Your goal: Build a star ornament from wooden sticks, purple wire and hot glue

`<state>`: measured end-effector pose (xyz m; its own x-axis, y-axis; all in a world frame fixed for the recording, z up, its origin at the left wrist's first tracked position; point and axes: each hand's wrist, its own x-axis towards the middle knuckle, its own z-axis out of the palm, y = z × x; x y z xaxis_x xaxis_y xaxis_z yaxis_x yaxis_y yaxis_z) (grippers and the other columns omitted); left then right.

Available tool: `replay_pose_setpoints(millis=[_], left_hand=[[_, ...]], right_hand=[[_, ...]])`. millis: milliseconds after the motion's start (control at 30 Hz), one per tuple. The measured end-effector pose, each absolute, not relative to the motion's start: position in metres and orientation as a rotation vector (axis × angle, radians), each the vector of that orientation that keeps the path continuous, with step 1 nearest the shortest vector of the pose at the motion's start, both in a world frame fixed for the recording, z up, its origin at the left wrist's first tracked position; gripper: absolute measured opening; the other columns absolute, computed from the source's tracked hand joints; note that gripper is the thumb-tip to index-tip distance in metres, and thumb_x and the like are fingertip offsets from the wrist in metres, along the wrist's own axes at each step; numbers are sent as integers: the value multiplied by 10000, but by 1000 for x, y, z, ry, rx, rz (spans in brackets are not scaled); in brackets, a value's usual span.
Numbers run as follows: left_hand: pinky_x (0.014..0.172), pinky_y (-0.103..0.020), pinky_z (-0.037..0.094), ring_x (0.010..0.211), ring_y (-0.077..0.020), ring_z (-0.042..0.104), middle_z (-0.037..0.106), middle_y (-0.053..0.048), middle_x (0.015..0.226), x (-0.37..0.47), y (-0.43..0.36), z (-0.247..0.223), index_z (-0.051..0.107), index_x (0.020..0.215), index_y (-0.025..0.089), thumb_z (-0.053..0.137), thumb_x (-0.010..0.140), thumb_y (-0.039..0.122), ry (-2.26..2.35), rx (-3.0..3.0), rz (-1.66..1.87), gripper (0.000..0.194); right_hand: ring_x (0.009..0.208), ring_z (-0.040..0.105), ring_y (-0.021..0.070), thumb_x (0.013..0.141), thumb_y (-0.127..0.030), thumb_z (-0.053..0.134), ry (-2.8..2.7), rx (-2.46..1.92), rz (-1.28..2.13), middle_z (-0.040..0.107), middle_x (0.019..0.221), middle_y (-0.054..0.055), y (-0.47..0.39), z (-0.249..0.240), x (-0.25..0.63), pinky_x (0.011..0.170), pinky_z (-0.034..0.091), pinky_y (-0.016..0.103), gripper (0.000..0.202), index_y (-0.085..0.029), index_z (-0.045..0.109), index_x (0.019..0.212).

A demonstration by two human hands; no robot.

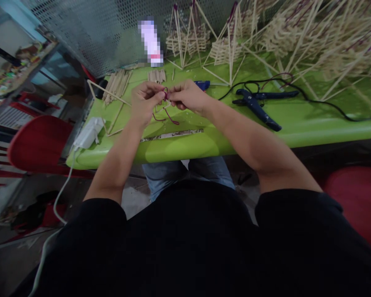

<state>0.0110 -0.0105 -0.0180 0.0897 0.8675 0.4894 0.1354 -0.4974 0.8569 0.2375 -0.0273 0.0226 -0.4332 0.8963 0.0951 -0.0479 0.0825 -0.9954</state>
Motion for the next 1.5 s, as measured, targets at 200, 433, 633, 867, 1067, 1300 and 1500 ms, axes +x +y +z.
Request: replay_pose_setpoints(millis=[200, 433, 633, 867, 1067, 1300, 1500], left_hand=[[841, -390, 691, 872, -208, 813, 825, -29, 949, 10, -12, -17, 856, 1033, 292, 1103, 911, 666, 981, 1755, 1474, 464], [816, -401, 654, 868, -211, 809, 821, -27, 938, 8, -11, -17, 849, 1014, 281, 1094, 894, 686, 1009, 1771, 1480, 488], [861, -443, 659, 951, -220, 819, 845, -20, 911, 13, -16, -12, 831, 1013, 311, 1022, 860, 893, 1076, 1816, 1439, 632], [1009, -537, 663, 1077, -249, 803, 803, -21, 800, 15, -27, -2, 813, 1064, 351, 871, 945, 1009, 1146, 1928, 1299, 671], [906, -483, 700, 982, -226, 819, 875, -23, 948, 13, -20, -9, 843, 1058, 336, 996, 866, 953, 1099, 1846, 1447, 664], [744, -429, 680, 869, -201, 829, 882, -33, 1018, 10, -13, -17, 845, 1069, 321, 1009, 856, 963, 1011, 1797, 1460, 696], [853, -439, 718, 951, -196, 831, 863, -4, 918, 9, -16, -17, 843, 1143, 355, 885, 980, 987, 1050, 1865, 1424, 654]], right_hand=[[520, 436, 109, 984, -238, 992, -1575, -798, 1473, 690, 652, -16, -28, 21, 240, 474, 331, 291, 311, -231, 749, 790], [491, 391, 113, 925, -211, 941, -1565, -844, 1467, 651, 620, -19, -24, 18, 237, 469, 356, 330, 280, -244, 725, 750], [499, 365, 108, 911, -182, 954, -1507, -847, 1467, 610, 607, -35, -19, 14, 234, 437, 242, 295, 254, -243, 750, 772], [495, 362, 84, 958, -270, 1021, -1482, -813, 1522, 584, 627, -48, -18, 11, 234, 427, 253, 261, 371, -237, 704, 768], [501, 387, 82, 973, -306, 1056, -1513, -824, 1492, 583, 639, -37, -22, 14, 233, 424, 308, 277, 480, -242, 651, 725], [508, 386, 73, 1026, -107, 923, -1353, -768, 1599, 584, 640, -59, -18, 8, 230, 445, 324, 201, 263, -214, 773, 839], [511, 409, 71, 1033, -104, 896, -1325, -746, 1697, 644, 691, -34, -23, 11, 231, 437, 365, 185, 298, -214, 737, 808]])
